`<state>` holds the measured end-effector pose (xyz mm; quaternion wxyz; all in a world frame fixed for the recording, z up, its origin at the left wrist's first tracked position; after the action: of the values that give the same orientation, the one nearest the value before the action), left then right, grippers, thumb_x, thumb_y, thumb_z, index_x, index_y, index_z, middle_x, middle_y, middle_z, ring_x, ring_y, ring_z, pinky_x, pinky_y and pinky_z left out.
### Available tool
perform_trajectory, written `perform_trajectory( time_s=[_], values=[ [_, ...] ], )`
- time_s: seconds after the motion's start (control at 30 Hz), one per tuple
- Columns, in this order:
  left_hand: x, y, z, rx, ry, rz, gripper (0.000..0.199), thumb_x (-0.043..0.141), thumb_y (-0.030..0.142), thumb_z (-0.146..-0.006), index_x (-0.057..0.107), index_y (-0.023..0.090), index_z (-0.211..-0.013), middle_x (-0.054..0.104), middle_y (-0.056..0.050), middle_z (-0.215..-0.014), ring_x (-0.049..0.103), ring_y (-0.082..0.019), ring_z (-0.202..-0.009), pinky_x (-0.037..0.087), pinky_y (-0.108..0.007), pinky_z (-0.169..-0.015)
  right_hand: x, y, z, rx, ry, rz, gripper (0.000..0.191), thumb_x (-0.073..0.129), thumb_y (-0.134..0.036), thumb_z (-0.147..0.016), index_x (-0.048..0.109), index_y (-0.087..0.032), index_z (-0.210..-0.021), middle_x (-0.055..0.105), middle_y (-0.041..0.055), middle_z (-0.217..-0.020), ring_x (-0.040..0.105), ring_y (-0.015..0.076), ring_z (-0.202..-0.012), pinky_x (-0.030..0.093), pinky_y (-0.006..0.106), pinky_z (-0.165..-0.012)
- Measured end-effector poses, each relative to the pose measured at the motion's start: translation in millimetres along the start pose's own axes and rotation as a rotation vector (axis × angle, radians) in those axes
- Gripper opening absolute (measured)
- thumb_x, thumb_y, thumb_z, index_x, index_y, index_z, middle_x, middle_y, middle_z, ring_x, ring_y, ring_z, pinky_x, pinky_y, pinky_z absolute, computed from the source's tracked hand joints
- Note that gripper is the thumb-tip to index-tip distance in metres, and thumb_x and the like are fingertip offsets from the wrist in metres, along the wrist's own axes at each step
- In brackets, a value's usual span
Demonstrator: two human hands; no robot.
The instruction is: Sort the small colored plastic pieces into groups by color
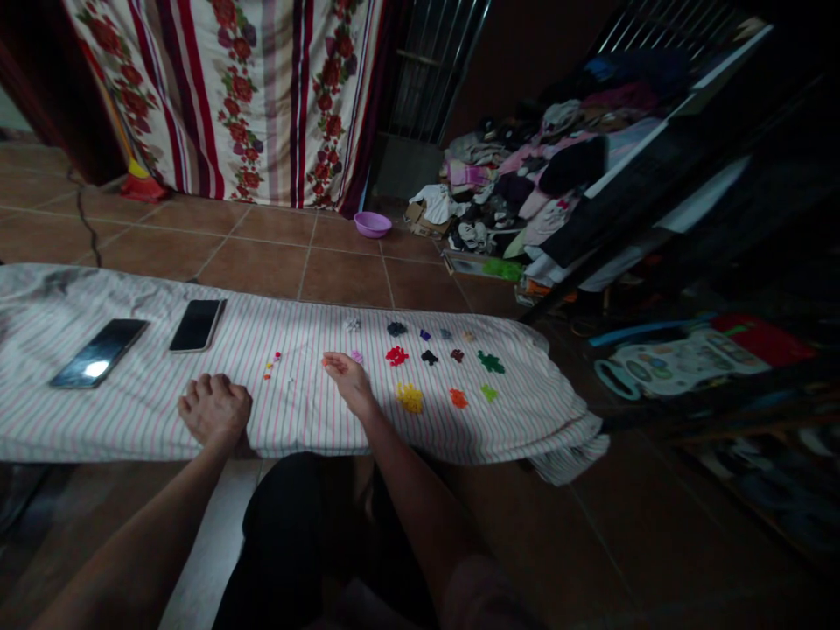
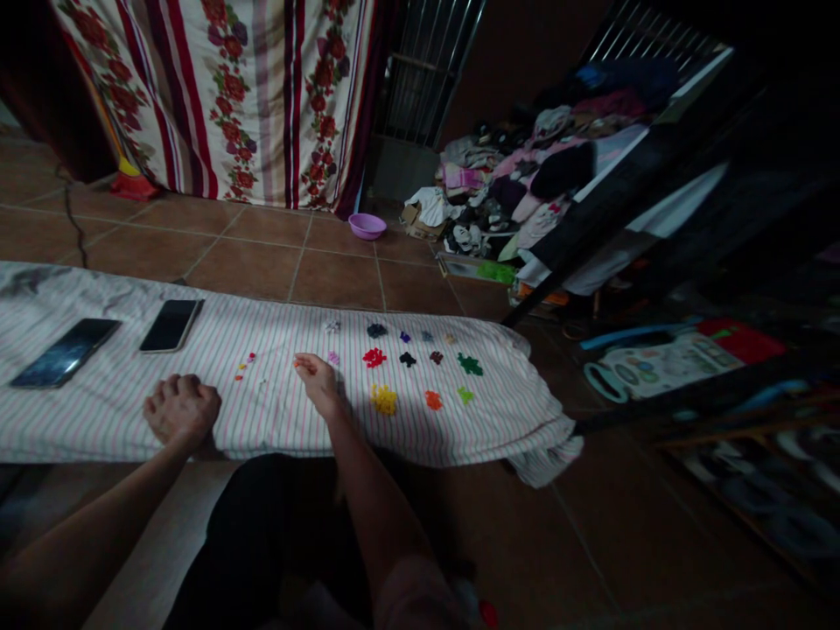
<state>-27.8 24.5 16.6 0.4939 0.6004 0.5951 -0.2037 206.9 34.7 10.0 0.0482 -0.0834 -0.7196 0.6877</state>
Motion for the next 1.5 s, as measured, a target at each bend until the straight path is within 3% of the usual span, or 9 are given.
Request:
perform_trajectory(
  time_s=[0.23, 0.57, 0.83, 1.0, 1.2, 1.5],
  values=[
    [-2.0, 0.0, 0.8, 0.019, 0.016, -0.022, 0.035, 0.035, 0.027, -0.082, 0.061, 0.012, -0.102, 0.059, -0.018, -0.114, 0.047, -0.031, -0.120, 0.032, -0.049, -0.099, -28.4, -0.6, 9.5, -0.015, 0.039, -0.023, 0.027, 0.068, -0.034, -0.074, 0.068, -0.019, -0.097, 0.072, 0.0063, -0.098, 0.068, 0.0157, -0.089, 0.053, 0.033, -0.087],
    [-1.5, -2.7, 2.9, 0.073, 0.038, -0.063, 0.034, 0.034, 0.028, -0.086, 0.060, 0.011, -0.099, 0.059, -0.016, -0.110, 0.049, -0.030, -0.112, 0.034, -0.047, -0.097, -84.0, 6.3, 25.6, -0.055, 0.137, 0.087, 0.027, 0.059, -0.032, -0.075, 0.068, -0.020, -0.097, 0.072, 0.0051, -0.093, 0.067, 0.0165, -0.085, 0.054, 0.032, -0.081],
    [-1.2, -2.3, 2.7, 0.051, 0.030, -0.013, 0.033, 0.036, 0.028, -0.085, 0.060, 0.012, -0.100, 0.061, -0.016, -0.107, 0.050, -0.032, -0.109, 0.034, -0.049, -0.094, -129.7, 14.0, 37.9, -0.035, 0.284, 0.142, 0.028, 0.057, -0.031, -0.073, 0.068, -0.019, -0.095, 0.072, 0.0073, -0.099, 0.067, 0.0195, -0.091, 0.052, 0.035, -0.086],
    [-6.5, 1.4, 2.5, 0.042, -0.001, -0.015, 0.038, 0.033, 0.029, -0.086, 0.061, 0.009, -0.102, 0.060, -0.020, -0.110, 0.050, -0.033, -0.112, 0.034, -0.050, -0.094, -156.4, 9.4, 51.8, -0.008, 0.377, 0.160, 0.029, 0.058, -0.037, -0.072, 0.069, -0.019, -0.092, 0.073, 0.0067, -0.095, 0.067, 0.0214, -0.088, 0.054, 0.036, -0.081],
    [-13.0, 5.3, 1.5, 0.055, -0.052, -0.045, 0.042, 0.031, 0.030, -0.086, 0.061, 0.008, -0.104, 0.059, -0.023, -0.112, 0.049, -0.034, -0.114, 0.034, -0.050, -0.094, -189.6, 10.0, 65.1, -0.040, 0.518, 0.308, 0.028, 0.059, -0.039, -0.072, 0.069, -0.019, -0.089, 0.072, 0.0070, -0.093, 0.066, 0.0222, -0.088, 0.053, 0.036, -0.083],
    [-8.8, 2.1, 2.8, 0.070, -0.012, -0.018, 0.041, 0.036, 0.028, -0.081, 0.060, 0.011, -0.109, 0.060, -0.020, -0.109, 0.050, -0.035, -0.109, 0.034, -0.051, -0.090, -240.2, 9.3, 86.8, -0.108, 0.654, 0.657, 0.034, 0.049, -0.039, -0.077, 0.071, -0.017, -0.090, 0.070, 0.0090, -0.089, 0.062, 0.0220, -0.083, 0.049, 0.037, -0.082]
  ],
)
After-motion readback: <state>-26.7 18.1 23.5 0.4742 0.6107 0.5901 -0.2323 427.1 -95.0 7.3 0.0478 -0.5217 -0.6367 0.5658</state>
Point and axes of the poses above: each hand's wrist, its own z-axis away from the middle knuckle, its own x-axis out of the palm, y = z × x, the point moved 2 cm from there along -z, towards the middle knuckle
